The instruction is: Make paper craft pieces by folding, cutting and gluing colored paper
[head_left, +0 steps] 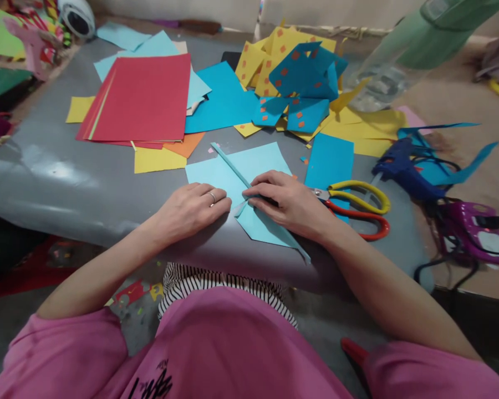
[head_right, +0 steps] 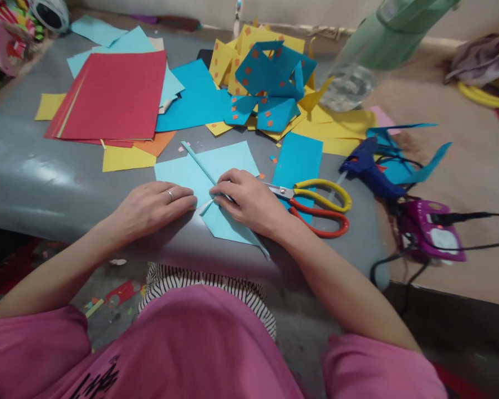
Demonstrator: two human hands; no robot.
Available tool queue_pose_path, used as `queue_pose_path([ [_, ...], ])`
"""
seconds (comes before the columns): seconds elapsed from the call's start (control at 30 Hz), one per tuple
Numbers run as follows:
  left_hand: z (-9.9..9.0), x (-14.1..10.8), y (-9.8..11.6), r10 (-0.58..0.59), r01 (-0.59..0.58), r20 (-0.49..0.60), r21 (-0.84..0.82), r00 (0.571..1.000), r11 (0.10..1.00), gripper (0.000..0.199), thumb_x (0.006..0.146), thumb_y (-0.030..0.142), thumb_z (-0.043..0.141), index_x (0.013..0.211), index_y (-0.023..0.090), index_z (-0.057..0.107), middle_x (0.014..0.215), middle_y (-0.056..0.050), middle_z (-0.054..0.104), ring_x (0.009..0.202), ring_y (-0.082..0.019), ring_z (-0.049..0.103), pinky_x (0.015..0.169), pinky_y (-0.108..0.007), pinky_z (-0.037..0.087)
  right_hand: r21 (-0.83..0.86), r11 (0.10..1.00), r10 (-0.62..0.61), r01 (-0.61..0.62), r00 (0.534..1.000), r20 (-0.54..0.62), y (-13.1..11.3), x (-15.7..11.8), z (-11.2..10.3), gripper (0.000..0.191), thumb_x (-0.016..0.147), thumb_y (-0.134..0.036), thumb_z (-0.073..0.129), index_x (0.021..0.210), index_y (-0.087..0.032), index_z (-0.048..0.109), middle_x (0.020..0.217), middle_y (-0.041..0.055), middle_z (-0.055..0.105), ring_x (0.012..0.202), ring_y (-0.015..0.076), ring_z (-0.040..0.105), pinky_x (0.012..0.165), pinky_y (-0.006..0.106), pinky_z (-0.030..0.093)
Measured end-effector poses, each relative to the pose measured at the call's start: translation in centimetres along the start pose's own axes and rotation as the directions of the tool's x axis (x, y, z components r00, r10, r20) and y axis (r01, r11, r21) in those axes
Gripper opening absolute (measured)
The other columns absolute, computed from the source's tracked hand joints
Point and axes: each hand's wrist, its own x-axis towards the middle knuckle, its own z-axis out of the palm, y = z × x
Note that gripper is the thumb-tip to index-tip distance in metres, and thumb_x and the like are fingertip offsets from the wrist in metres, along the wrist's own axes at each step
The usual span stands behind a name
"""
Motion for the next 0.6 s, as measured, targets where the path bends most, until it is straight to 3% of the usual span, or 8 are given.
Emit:
queue_pose_path([
  [0.13,-0.07,0.18,0.06,0.013,-0.015,0.035,0.06,0.999,0.998,0.027,0.101,0.009,0.043,0.094,0.018,0.067,0.091,-0.002,0.075,0.074,-0.015,0.065,0.065,-0.03,0.045,-0.004,1.0,-0.008,0.008,1.0,0.001,-0.03,-0.22,-0.22,0.023,0.101,-0.027,0.051,0.108,-0.02,0.072,0.11,0.0125,0.068,0.1,0.0242,0.063,0.086,0.04,0.05],
  [0.37,0.49,0.45,0.19,-0.098,0.098,-0.063,0.002,0.993,0.995,0.034,0.104,0.039,0.048,0.086,0.019,0.068,0.083,-0.002,0.074,0.07,-0.015,0.064,0.058,-0.03,0.04,-0.003,1.0,-0.018,0.018,0.998,0.054,-0.81,-0.38,-0.76,0.024,0.101,-0.035,0.052,0.099,-0.02,0.07,0.112,0.0141,0.067,0.102,0.0266,0.062,0.09,0.044,0.047],
  [0.6,0.38,0.35,-0.53,-0.023,0.024,-0.014,0.037,1.0,0.999,0.028,0.104,0.029,0.048,0.086,0.02,0.067,0.083,-0.001,0.074,0.069,-0.015,0.063,0.057,-0.031,0.038,-0.035,0.999,-0.012,0.015,0.996,0.086,-0.89,-0.48,-0.57,0.028,0.102,-0.037,0.05,0.116,-0.02,0.067,0.117,0.0147,0.065,0.106,0.028,0.059,0.093,0.045,0.046],
])
